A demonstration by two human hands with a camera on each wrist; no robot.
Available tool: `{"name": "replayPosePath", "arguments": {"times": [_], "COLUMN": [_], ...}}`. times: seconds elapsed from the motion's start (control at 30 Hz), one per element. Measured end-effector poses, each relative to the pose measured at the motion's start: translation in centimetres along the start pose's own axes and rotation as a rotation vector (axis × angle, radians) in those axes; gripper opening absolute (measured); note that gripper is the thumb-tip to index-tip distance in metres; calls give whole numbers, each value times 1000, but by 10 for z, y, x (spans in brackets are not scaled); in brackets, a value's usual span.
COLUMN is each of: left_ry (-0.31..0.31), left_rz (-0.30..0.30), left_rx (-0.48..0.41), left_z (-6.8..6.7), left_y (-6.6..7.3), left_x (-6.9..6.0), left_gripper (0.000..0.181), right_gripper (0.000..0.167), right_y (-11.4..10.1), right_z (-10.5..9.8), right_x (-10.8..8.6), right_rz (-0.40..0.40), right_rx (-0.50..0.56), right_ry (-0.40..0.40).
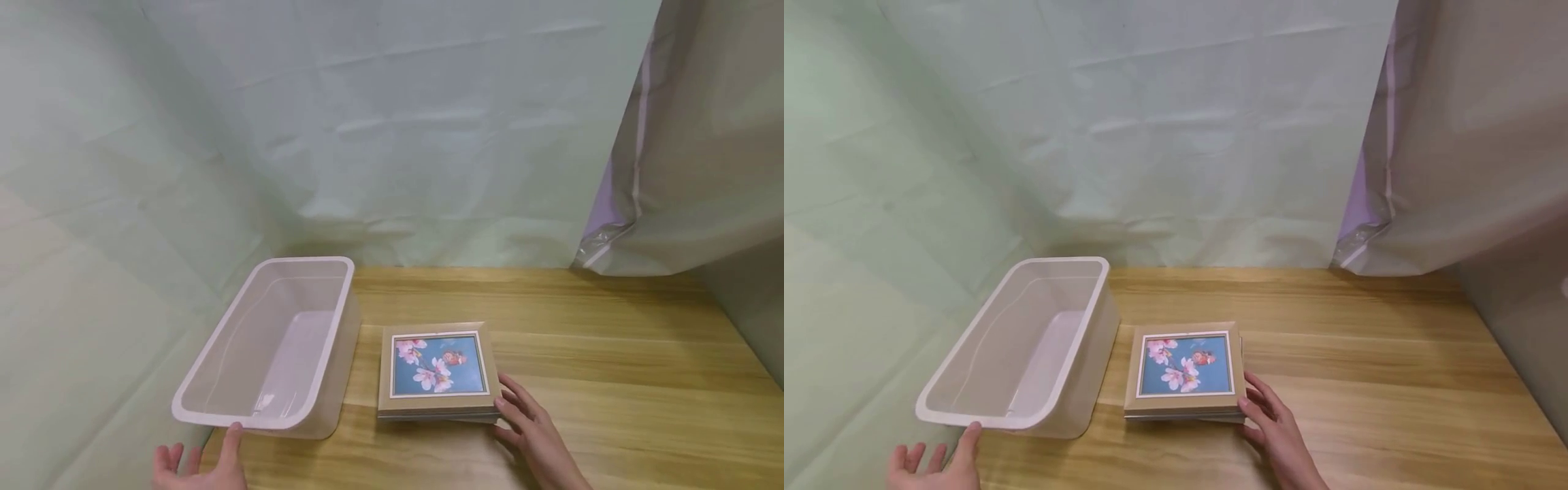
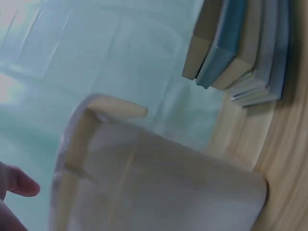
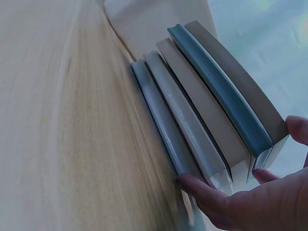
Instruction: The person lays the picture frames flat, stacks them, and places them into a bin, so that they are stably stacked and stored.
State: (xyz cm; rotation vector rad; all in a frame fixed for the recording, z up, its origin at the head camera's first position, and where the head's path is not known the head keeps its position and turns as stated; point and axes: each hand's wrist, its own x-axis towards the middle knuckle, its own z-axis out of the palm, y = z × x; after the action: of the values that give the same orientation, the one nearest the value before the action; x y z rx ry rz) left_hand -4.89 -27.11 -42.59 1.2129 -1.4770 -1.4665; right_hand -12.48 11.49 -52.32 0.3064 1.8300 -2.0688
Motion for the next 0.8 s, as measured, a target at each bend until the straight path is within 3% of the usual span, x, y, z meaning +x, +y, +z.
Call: {"name": "replayPosePath", "arguments": {"times": [0.13, 0.23, 0.4, 0.57, 0.8], "left_ry": [-136, -187, -218, -264, -248], "left_rz": [-111, -134, -114, -127, -144], "left_rx": [21, 9, 20, -29, -8], "left_z": [0, 1, 7, 12, 16], "left_y": [-7, -9, -6, 0, 6], "left_x": [19, 24, 23, 20, 25], "left_gripper": [103, 106, 113, 119, 121], "right_gripper": [69, 70, 70, 66, 65], "right_y": [0, 0, 0, 4, 5], "right_z": [1, 1, 1, 1, 1], "right_x": [1, 2, 2, 1, 4], "right_rz": [14, 23, 16, -10, -13], "right_rx": [-5, -8, -12, -1, -1], "right_ry": [10, 12, 21, 40, 50]}}
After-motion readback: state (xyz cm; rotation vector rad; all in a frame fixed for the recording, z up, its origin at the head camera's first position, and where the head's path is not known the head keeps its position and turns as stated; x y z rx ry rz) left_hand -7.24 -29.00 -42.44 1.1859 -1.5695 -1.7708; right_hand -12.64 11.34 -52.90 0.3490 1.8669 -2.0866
